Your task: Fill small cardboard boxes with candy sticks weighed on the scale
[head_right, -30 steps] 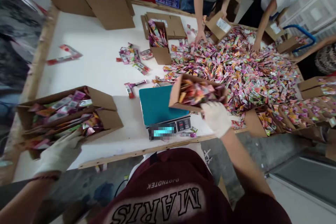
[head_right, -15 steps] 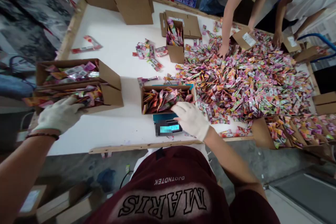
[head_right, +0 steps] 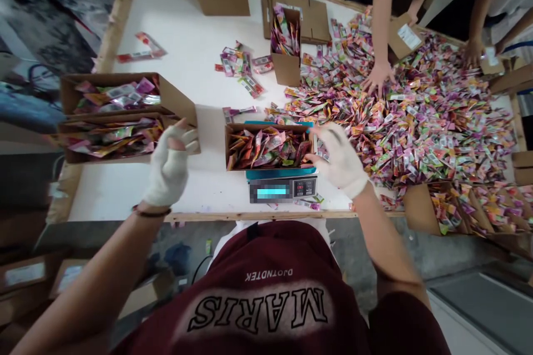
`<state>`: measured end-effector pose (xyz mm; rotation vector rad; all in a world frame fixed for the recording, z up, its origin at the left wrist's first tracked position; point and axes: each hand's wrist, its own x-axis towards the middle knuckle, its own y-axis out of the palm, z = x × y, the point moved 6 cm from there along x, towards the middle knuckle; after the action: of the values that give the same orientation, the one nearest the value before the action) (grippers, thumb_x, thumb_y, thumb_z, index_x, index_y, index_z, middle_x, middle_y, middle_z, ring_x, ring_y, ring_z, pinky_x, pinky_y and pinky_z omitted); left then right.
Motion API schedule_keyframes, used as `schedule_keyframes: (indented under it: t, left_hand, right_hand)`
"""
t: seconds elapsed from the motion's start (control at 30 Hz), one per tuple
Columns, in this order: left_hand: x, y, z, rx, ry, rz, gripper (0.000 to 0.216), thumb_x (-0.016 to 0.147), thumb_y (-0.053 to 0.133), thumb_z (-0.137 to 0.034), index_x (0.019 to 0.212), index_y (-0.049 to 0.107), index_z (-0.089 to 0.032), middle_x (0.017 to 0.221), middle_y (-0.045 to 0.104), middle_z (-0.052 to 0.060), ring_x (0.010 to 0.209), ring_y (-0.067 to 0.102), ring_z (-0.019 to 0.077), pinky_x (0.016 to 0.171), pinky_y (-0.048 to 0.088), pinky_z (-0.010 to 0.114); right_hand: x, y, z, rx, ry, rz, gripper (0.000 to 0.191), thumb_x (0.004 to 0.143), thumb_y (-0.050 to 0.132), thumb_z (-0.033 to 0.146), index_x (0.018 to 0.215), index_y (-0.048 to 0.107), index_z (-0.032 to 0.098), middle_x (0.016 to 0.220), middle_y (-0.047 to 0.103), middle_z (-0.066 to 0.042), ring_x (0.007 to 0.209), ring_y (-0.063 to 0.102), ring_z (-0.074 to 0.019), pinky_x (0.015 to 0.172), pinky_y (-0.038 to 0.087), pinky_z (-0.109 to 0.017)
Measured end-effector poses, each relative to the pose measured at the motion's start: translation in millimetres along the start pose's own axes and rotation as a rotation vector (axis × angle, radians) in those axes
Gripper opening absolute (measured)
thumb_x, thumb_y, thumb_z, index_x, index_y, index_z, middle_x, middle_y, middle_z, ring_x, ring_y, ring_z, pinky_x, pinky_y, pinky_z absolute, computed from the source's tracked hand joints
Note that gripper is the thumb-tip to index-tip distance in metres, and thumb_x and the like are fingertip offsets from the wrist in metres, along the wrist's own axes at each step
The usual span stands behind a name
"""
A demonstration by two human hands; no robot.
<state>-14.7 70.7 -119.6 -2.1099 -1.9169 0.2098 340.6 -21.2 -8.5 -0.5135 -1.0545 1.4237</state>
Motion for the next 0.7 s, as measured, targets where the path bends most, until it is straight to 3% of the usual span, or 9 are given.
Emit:
schedule_keyframes:
  t: [0.1, 0.2, 0.27, 0.33, 0.43, 0.53, 0.63, 0.7]
  left_hand:
    - [16.9, 43.3, -21.2, -0.113, 0.069, 0.055, 0.073, 0.101, 0.037, -0.07, 0.155, 0.048, -0.022, 0.157, 0.052, 0.012, 0.146, 0.05, 0.0271, 0.126, 0.036, 0.044]
    - [19.8, 71.9, -40.2, -0.075, 0.154, 0.113, 0.075, 0.1, 0.035, -0.072, 0.151, 0.054, -0.021, 0.158, 0.051, 0.013, 0.152, 0.042, 0.0284, 0.131, 0.027, 0.046]
    - [16.6, 78.9, -47.4, -0.034, 0.181, 0.102, 0.075, 0.1, 0.033, -0.072, 0.147, 0.059, -0.02, 0.158, 0.051, 0.014, 0.152, 0.041, 0.029, 0.131, 0.027, 0.046]
    - [13.1, 78.9, -49.7, -0.018, 0.181, 0.071, 0.074, 0.101, 0.03, -0.07, 0.147, 0.059, -0.02, 0.158, 0.051, 0.014, 0.153, 0.04, 0.0283, 0.131, 0.026, 0.046]
    - [11.0, 73.5, -47.6, -0.04, 0.157, 0.029, 0.072, 0.103, 0.026, -0.068, 0.151, 0.055, -0.022, 0.159, 0.05, 0.012, 0.155, 0.037, 0.0261, 0.132, 0.024, 0.044]
    - [10.4, 67.4, -47.0, -0.039, 0.141, 0.008, 0.071, 0.103, 0.026, -0.069, 0.153, 0.052, -0.027, 0.163, 0.046, 0.008, 0.157, 0.032, 0.0248, 0.132, 0.022, 0.044]
    - [8.0, 58.2, -50.8, -0.031, 0.129, 0.006, 0.071, 0.102, 0.025, -0.071, 0.153, 0.053, -0.03, 0.164, 0.045, 0.005, 0.158, 0.03, 0.0252, 0.132, 0.023, 0.045]
    - [4.8, 46.6, -53.9, -0.009, 0.136, 0.003, 0.07, 0.102, 0.026, -0.07, 0.151, 0.055, -0.03, 0.162, 0.046, 0.004, 0.157, 0.032, 0.026, 0.132, 0.023, 0.046]
  right_hand:
    - [45.5, 55.8, 33.5, -0.146, -0.186, 0.319, 0.052, 0.092, 0.064, 0.017, 0.143, 0.055, 0.022, 0.135, 0.054, -0.013, 0.126, 0.052, -0.0306, 0.109, 0.047, -0.052]
    - [66.3, 110.4, 44.6, -0.297, -0.212, 0.598, 0.052, 0.093, 0.062, 0.017, 0.145, 0.057, 0.025, 0.139, 0.053, -0.014, 0.119, 0.052, -0.0309, 0.1, 0.049, -0.05]
    - [70.9, 133.0, 44.0, -0.345, -0.202, 0.693, 0.043, 0.097, 0.056, 0.02, 0.139, 0.064, 0.026, 0.139, 0.054, -0.014, 0.118, 0.051, -0.0309, 0.095, 0.05, -0.046]
    - [71.9, 139.4, 42.2, -0.309, -0.211, 0.697, 0.035, 0.099, 0.052, 0.019, 0.128, 0.07, 0.023, 0.134, 0.057, -0.015, 0.118, 0.051, -0.0293, 0.095, 0.049, -0.042]
    - [71.1, 117.9, 38.4, -0.057, -0.187, 0.537, 0.027, 0.1, 0.053, 0.022, 0.116, 0.074, 0.018, 0.128, 0.061, -0.013, 0.113, 0.057, -0.0235, 0.1, 0.048, -0.039]
    - [64.1, 74.7, 30.2, 0.206, -0.127, 0.291, 0.028, 0.099, 0.053, 0.027, 0.119, 0.072, 0.02, 0.131, 0.063, -0.011, 0.117, 0.062, -0.0205, 0.102, 0.052, -0.039]
    - [45.5, 25.2, 12.5, 0.239, -0.033, 0.005, 0.031, 0.099, 0.049, 0.029, 0.119, 0.071, 0.023, 0.13, 0.067, -0.009, 0.124, 0.063, -0.0218, 0.106, 0.053, -0.044]
    - [22.6, -11.2, -10.7, 0.199, 0.118, -0.222, 0.03, 0.1, 0.047, 0.032, 0.117, 0.071, 0.024, 0.12, 0.07, -0.008, 0.115, 0.067, -0.0222, 0.101, 0.057, -0.044]
